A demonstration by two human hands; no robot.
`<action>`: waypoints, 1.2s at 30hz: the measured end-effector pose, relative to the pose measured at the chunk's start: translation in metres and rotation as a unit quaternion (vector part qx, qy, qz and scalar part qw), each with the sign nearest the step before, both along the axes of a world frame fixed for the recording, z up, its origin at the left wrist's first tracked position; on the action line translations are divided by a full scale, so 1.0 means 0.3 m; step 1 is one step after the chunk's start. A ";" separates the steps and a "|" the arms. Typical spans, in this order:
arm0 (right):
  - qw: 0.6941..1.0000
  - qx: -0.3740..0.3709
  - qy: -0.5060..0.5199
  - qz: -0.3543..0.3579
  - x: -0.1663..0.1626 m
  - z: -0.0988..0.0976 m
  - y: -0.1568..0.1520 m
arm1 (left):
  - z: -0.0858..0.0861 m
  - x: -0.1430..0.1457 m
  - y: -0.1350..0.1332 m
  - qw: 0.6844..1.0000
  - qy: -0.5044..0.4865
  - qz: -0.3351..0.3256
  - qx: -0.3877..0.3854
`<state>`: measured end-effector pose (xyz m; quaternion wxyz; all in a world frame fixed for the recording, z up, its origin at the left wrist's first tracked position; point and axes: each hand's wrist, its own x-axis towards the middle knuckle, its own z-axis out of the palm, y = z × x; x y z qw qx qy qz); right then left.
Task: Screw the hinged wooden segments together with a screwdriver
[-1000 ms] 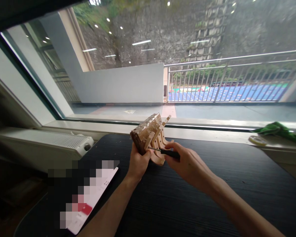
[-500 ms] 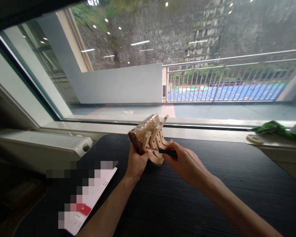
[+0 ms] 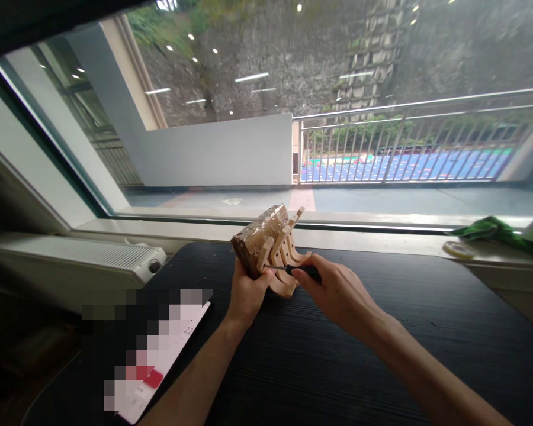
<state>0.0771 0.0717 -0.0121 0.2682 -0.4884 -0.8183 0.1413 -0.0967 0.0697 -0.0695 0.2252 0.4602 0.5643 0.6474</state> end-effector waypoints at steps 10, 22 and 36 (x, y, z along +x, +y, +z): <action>0.999 0.037 0.010 0.010 -0.014 -0.002 -0.012 | 0.004 0.002 -0.003 1.000 0.003 0.004 -0.013; 0.995 0.083 0.014 0.050 0.001 0.027 -0.020 | 0.002 0.010 -0.001 1.000 -0.009 0.000 -0.003; 0.995 0.073 -0.007 0.074 -0.007 0.030 -0.033 | -0.005 0.002 0.002 0.998 -0.066 -0.012 -0.011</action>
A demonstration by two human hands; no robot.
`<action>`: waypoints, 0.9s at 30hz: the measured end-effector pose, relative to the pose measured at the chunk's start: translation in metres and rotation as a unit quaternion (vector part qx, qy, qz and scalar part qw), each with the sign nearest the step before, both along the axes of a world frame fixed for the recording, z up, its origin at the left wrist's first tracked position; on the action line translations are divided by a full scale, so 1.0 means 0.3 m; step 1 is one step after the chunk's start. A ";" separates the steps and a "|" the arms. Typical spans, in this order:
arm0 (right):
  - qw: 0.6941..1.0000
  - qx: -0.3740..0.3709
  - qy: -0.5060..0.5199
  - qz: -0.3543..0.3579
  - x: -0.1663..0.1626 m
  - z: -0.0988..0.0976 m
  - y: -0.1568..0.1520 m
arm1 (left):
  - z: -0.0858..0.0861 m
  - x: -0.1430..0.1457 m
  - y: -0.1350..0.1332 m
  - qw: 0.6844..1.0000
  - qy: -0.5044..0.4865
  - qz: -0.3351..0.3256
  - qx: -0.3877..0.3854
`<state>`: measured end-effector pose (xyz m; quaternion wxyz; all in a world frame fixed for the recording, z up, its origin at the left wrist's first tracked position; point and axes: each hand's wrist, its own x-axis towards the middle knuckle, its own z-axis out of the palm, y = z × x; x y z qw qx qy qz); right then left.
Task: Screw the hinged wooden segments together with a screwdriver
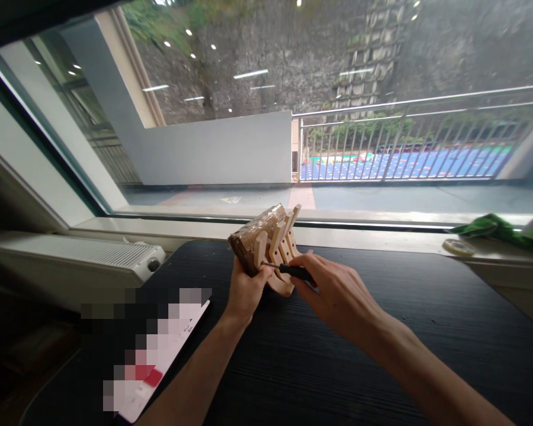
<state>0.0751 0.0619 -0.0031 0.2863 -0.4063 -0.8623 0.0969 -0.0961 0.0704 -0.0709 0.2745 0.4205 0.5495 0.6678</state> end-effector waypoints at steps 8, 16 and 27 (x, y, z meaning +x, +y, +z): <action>0.990 -0.107 0.020 -0.086 -0.019 -0.038 0.026 | 0.015 -0.001 -0.006 1.000 0.029 0.002 -0.002; 0.999 -0.045 0.021 -0.022 0.005 -0.015 0.014 | 0.014 0.002 -0.006 0.999 0.039 0.019 -0.007; 0.991 -0.105 -0.012 -0.088 -0.011 -0.023 0.021 | 0.004 -0.008 0.001 0.998 0.057 0.020 -0.002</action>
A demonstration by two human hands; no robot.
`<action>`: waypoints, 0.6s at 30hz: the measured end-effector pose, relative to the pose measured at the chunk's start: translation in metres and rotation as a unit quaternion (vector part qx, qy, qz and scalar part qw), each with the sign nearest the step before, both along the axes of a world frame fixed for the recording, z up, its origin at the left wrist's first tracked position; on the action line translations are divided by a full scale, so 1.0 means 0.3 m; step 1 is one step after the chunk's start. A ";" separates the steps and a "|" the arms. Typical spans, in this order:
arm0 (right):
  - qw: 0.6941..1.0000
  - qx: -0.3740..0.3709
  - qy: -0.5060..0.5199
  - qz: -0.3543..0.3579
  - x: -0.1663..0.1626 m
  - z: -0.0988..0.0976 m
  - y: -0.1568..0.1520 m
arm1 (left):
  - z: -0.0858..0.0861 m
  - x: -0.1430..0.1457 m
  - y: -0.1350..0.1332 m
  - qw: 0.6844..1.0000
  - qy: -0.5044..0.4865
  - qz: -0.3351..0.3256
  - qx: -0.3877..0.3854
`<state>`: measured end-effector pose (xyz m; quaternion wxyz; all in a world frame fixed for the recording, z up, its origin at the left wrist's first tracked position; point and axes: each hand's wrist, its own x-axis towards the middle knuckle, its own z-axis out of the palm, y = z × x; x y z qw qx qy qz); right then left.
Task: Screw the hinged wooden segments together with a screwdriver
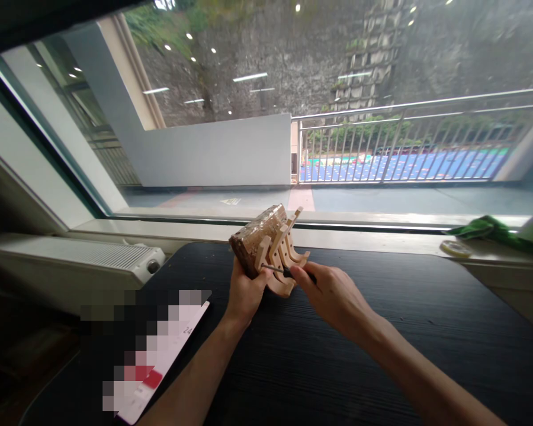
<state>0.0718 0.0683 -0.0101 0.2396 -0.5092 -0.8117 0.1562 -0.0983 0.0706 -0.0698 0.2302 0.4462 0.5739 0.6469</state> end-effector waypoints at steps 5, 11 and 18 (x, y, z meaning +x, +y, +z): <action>0.996 0.019 0.058 0.072 0.015 0.021 -0.013 | -0.001 0.007 -0.001 1.000 -0.011 -0.008 0.008; 0.993 0.017 0.113 0.038 0.000 -0.008 0.004 | 0.007 0.011 -0.007 1.000 0.007 0.002 0.015; 0.996 -0.028 0.079 0.025 0.009 -0.004 0.007 | -0.006 -0.003 0.004 1.000 -0.008 -0.004 0.011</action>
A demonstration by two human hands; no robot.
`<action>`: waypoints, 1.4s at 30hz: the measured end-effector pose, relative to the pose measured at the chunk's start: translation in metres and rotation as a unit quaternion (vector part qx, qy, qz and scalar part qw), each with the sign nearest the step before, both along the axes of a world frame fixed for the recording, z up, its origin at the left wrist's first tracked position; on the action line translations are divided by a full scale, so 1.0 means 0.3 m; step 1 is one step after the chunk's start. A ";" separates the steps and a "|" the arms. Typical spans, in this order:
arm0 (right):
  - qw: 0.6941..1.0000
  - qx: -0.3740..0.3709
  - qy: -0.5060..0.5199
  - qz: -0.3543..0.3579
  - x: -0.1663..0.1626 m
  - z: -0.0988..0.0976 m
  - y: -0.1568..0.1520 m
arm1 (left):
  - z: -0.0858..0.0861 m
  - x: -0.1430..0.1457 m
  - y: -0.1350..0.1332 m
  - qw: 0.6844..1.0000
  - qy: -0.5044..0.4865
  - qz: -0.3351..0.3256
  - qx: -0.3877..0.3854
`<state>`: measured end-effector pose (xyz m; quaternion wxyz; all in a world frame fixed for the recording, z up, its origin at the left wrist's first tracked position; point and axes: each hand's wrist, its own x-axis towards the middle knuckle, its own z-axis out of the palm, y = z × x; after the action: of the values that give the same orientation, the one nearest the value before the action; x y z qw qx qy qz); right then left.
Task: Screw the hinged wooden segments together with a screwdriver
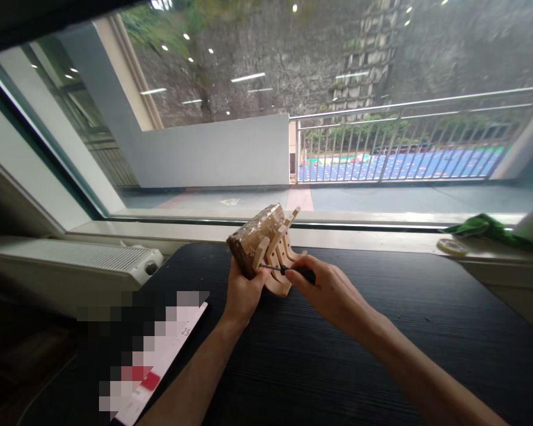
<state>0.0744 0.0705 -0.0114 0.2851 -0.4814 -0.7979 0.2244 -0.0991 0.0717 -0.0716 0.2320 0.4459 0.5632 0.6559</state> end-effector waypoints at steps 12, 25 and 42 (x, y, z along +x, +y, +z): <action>0.999 0.022 -0.035 -0.030 -0.006 -0.013 0.005 | 0.018 0.009 -0.012 1.000 0.010 0.005 -0.012; 0.999 0.028 -0.003 -0.028 -0.022 -0.006 -0.013 | 0.014 0.012 -0.011 1.000 0.007 0.006 -0.011; 1.000 -0.009 0.023 -0.018 0.012 0.015 0.022 | 0.013 0.016 -0.009 0.982 -0.175 -0.065 -0.032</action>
<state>0.0782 0.0772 -0.0070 0.3031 -0.4930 -0.7801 0.2378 -0.0943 0.0691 -0.0676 0.3831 0.3520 0.5048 0.6889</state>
